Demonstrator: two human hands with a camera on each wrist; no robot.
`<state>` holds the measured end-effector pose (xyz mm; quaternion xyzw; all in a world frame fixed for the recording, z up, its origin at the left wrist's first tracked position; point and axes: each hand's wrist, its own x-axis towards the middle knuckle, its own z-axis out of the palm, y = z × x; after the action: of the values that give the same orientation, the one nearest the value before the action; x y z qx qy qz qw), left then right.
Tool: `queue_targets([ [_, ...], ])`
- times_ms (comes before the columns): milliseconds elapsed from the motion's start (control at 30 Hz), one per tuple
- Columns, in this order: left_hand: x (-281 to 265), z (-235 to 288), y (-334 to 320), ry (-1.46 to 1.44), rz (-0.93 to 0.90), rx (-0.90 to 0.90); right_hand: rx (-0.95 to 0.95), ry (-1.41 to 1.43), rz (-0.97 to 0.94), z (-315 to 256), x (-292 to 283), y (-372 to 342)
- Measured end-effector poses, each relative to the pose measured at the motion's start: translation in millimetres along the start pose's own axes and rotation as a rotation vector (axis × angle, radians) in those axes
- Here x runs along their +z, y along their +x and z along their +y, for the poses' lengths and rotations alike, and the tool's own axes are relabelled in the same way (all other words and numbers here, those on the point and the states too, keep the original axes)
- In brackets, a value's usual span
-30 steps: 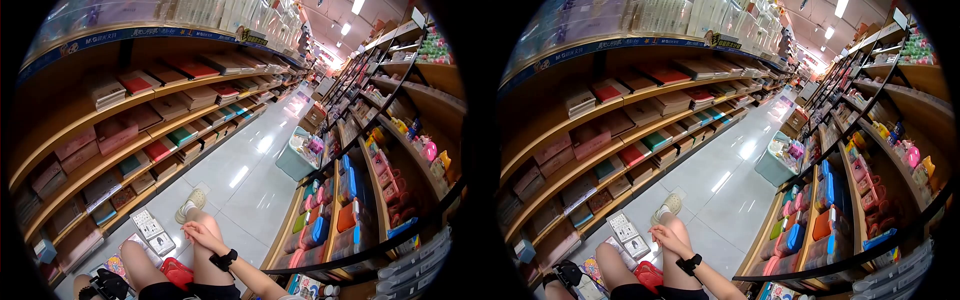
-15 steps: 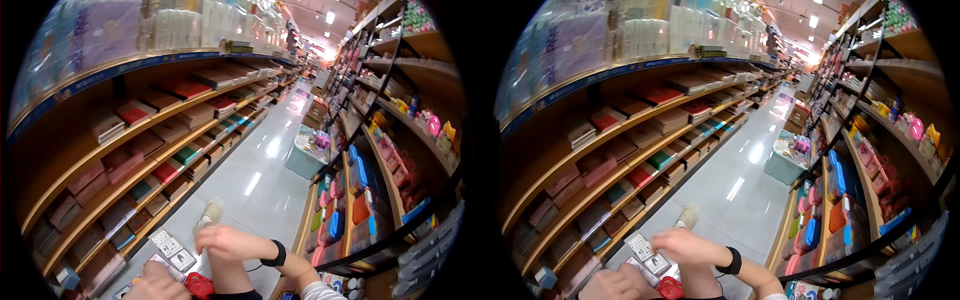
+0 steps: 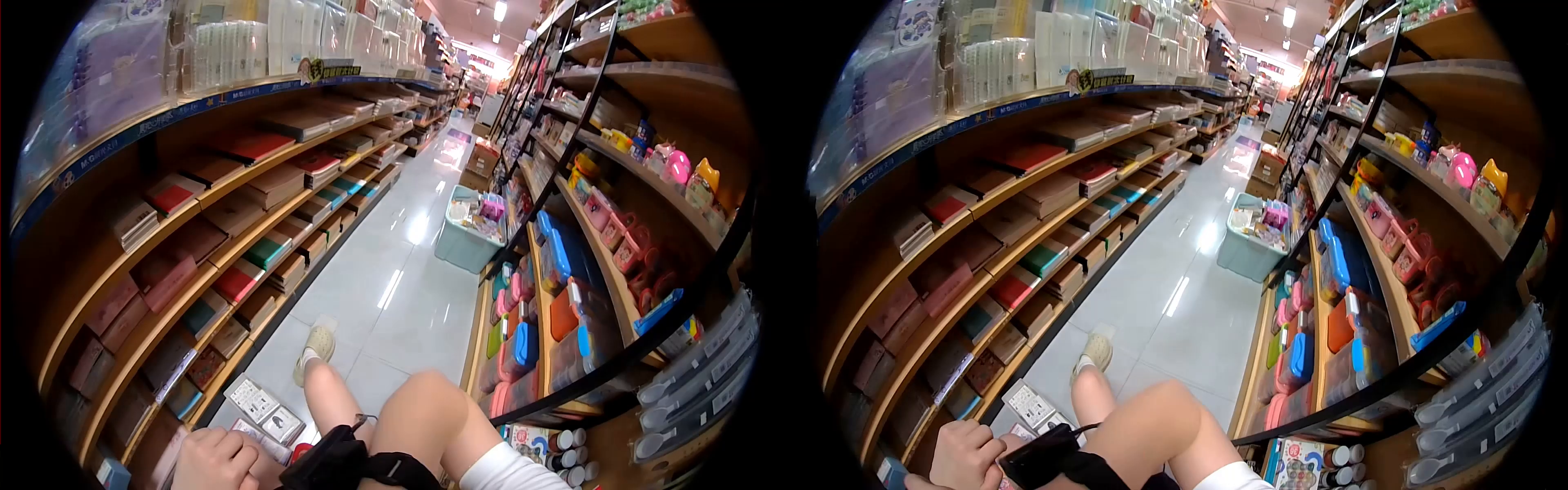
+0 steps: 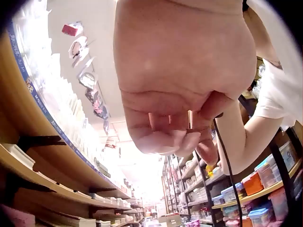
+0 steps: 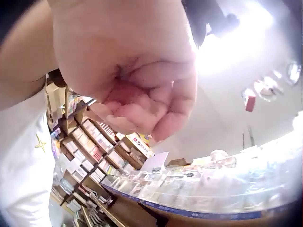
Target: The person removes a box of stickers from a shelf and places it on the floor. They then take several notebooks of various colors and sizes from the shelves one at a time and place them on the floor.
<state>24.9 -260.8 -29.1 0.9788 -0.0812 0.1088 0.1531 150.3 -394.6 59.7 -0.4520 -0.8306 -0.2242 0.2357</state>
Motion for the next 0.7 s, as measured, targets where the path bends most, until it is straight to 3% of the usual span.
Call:
queue_targets([
  [467, 9, -12, -7, 0.239, 0.066, 0.133, -0.04, 0.011, 0.061, -21, -6, 16],
  [600, 16, -23, -6, 0.205, 0.146, 0.086, -0.113, 0.078, 0.035, -17, 1, 24],
  [700, 7, -19, -4, 0.225, 0.084, 0.047, -0.142, 0.115, 0.012, -12, 1, 25],
])
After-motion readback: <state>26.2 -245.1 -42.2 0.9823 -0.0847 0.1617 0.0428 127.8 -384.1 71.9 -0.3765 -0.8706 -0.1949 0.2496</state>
